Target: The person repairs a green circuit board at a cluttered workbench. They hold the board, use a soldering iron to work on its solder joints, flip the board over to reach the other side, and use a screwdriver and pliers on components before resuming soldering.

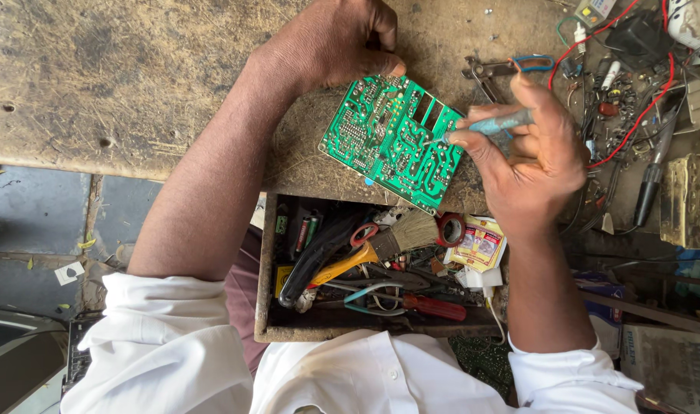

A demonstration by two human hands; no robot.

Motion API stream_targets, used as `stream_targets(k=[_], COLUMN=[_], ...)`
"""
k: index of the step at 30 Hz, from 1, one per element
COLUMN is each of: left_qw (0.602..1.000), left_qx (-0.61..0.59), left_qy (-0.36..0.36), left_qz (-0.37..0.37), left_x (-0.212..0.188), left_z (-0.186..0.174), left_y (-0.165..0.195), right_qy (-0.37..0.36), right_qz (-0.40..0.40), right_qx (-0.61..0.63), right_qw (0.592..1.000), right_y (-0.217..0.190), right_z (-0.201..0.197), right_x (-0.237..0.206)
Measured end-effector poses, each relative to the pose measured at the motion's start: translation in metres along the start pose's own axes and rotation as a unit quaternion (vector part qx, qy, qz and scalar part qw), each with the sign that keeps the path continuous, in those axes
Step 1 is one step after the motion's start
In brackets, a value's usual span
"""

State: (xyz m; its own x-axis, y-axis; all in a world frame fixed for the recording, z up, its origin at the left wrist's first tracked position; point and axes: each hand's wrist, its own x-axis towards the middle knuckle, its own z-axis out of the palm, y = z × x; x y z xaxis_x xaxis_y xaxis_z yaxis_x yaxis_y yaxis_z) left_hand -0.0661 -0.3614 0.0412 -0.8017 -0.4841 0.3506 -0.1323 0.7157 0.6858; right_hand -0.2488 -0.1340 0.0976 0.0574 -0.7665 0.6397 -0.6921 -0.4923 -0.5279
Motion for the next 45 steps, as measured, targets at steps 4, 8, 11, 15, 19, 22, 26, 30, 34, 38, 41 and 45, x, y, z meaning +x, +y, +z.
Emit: stream_targets(k=[4,8,11,15,19,22,26,30,34,38,41,45], left_qw=[1.0,1.0,1.0,1.0,1.0,1.0,1.0,1.0,1.0,0.999,1.0,1.0], left_qx=[-0.003,-0.006,-0.01,-0.021,0.017,0.004,-0.024,-0.021,-0.016,-0.013,0.005,0.01], left_qy=[-0.002,-0.005,-0.004,-0.001,0.001,-0.002,-0.01,-0.002,0.001,-0.003,-0.003,-0.003], left_qz=[-0.02,-0.009,-0.004,-0.007,0.02,0.01,-0.012,-0.013,-0.019,-0.03,-0.031,-0.03], left_x=[-0.001,-0.001,-0.002,-0.003,-0.002,-0.002,-0.003,-0.002,0.0,0.0,0.0,0.001], left_z=[0.0,-0.001,-0.001,0.0,0.002,0.003,0.005,0.008,0.011,0.011,0.011,0.011], left_y=[0.0,0.002,0.003,0.002,0.001,-0.001,-0.003,-0.006,-0.01,-0.011,-0.012,-0.011], right_qy=[-0.03,-0.007,0.031,0.079,0.067,0.058,0.056,0.052,0.047,0.028,-0.002,-0.002], right_qz=[0.031,0.017,0.016,0.075,0.09,0.089,0.094,0.082,0.082,0.083,0.079,0.033], right_qx=[0.052,0.01,-0.017,0.057,0.06,0.053,0.048,0.042,0.048,0.077,0.095,0.078], right_qw=[0.998,1.0,0.999,0.992,0.992,0.993,0.993,0.994,0.994,0.993,0.992,0.996], right_y=[-0.005,-0.003,0.002,0.0,-0.003,-0.004,-0.006,-0.005,-0.004,-0.006,-0.009,-0.005], right_z=[0.0,0.001,0.003,-0.003,-0.006,-0.002,0.003,0.005,0.006,0.004,-0.001,0.002], right_x=[-0.001,-0.006,-0.012,-0.031,-0.046,-0.05,-0.05,-0.047,-0.046,-0.044,-0.04,-0.03])
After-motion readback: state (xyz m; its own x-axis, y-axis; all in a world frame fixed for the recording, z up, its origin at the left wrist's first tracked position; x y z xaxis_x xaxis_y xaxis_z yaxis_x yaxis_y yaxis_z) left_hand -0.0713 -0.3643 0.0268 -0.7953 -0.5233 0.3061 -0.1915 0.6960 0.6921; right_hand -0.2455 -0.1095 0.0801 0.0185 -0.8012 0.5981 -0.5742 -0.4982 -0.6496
